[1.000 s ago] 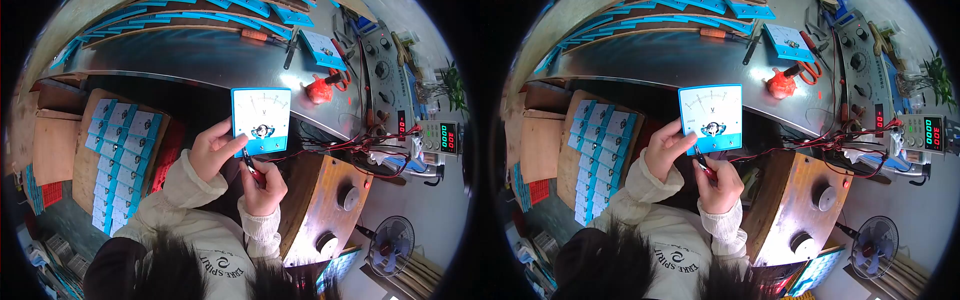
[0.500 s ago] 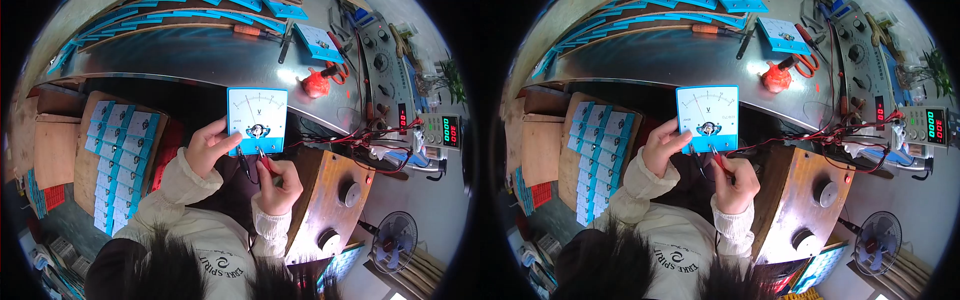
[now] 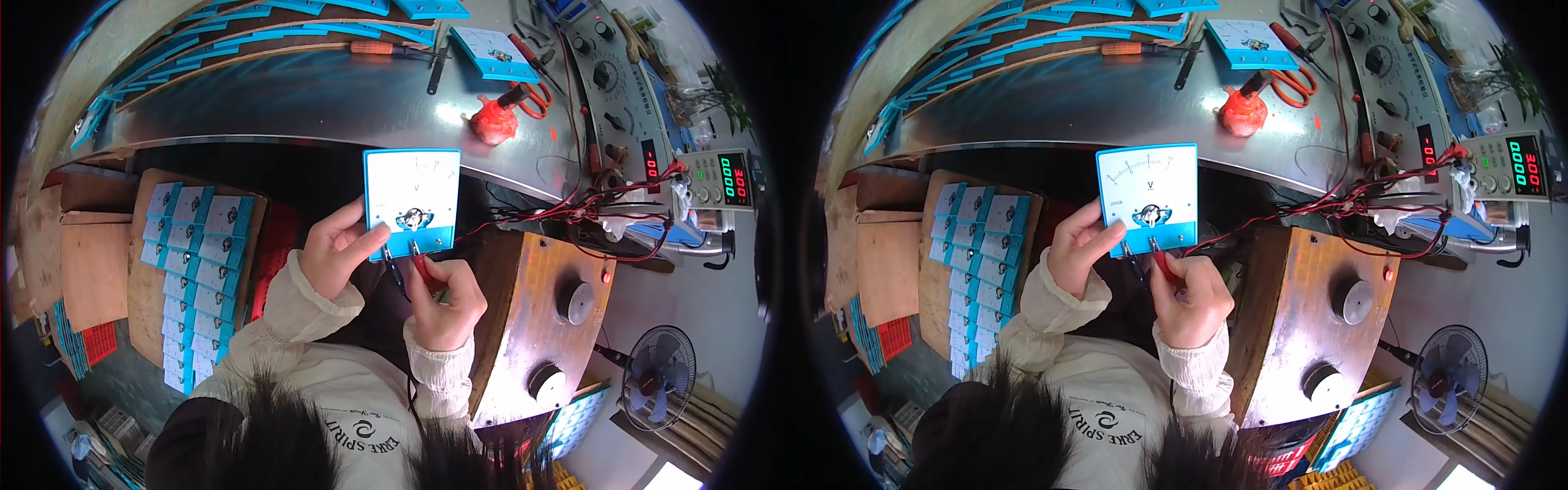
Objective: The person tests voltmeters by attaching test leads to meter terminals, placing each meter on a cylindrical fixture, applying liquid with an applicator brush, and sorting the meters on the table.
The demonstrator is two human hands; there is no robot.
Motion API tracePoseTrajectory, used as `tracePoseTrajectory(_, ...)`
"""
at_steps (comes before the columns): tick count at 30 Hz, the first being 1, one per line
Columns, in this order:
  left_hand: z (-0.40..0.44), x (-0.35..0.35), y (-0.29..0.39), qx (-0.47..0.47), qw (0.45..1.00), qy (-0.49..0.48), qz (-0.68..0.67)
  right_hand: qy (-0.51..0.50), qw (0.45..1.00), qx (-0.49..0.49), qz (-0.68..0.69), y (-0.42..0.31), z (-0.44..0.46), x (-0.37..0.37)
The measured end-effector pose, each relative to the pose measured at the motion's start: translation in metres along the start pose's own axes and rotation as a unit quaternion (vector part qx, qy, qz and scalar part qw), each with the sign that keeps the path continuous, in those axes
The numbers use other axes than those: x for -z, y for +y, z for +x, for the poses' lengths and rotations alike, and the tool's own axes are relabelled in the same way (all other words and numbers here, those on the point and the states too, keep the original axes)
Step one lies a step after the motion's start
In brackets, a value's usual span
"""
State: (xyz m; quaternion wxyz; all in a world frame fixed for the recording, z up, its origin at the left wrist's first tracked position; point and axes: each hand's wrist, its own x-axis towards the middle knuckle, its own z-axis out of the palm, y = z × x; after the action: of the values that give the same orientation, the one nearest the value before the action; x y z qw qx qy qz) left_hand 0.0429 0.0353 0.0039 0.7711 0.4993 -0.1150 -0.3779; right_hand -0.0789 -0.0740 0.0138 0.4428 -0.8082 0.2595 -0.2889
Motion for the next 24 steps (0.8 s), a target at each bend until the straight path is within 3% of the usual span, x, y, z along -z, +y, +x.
tracePoseTrajectory(2, 0.0, -0.002, 0.0, -0.007, 1.0, -0.01, 0.002, 0.004, 0.999, -0.034, 0.01, 0.001, -0.002, 0.0)
tracePoseTrajectory(6, 0.001, -0.001, -0.002, 0.008, 1.0, -0.014, 0.007, 0.01, 0.999, 0.006, 0.048, 0.008, -0.001, 0.009)
tracePoseTrajectory(8, 0.002, -0.009, -0.003, 0.017, 1.0, -0.012, 0.006, 0.068, 0.996, 0.025, -0.052, -0.001, 0.001, 0.015)
tracePoseTrajectory(11, -0.002, -0.029, -0.01, 0.04, 0.997, -0.059, 0.038, 0.019, 0.993, 0.01, -0.12, -0.008, 0.002, 0.023)
tracePoseTrajectory(15, -0.012, -0.055, -0.03, -0.021, 0.975, -0.178, 0.134, 0.096, 0.993, -0.052, -0.038, 0.019, -0.021, 0.034)
tracePoseTrajectory(17, -0.014, -0.054, -0.01, 0.06, 0.929, -0.274, 0.241, 0.127, 0.988, -0.05, -0.066, 0.038, -0.041, 0.068)
tracePoseTrajectory(18, -0.009, -0.047, -0.014, -0.049, 0.917, -0.276, 0.282, 0.187, 0.972, -0.134, -0.046, 0.054, -0.054, 0.085)
tracePoseTrajectory(19, -0.002, -0.034, -0.011, -0.117, 0.906, -0.214, 0.346, 0.248, 0.948, -0.147, -0.136, 0.07, -0.064, 0.111)
tracePoseTrajectory(20, 0.008, -0.027, 0.012, -0.126, 0.884, -0.172, 0.416, 0.375, 0.891, -0.252, 0.035, 0.058, -0.065, 0.129)
tracePoseTrajectory(21, 0.014, -0.015, 0.027, -0.172, 0.881, -0.103, 0.429, 0.421, 0.862, -0.244, -0.139, 0.089, -0.089, 0.157)
tracePoseTrajectory(23, 0.027, 0.009, 0.059, -0.247, 0.857, 0.048, 0.45, 0.465, 0.753, -0.285, -0.369, 0.143, -0.139, 0.208)
tracePoseTrajectory(24, 0.036, 0.015, 0.079, -0.385, 0.767, 0.061, 0.51, 0.473, 0.723, -0.324, -0.384, 0.15, -0.153, 0.222)
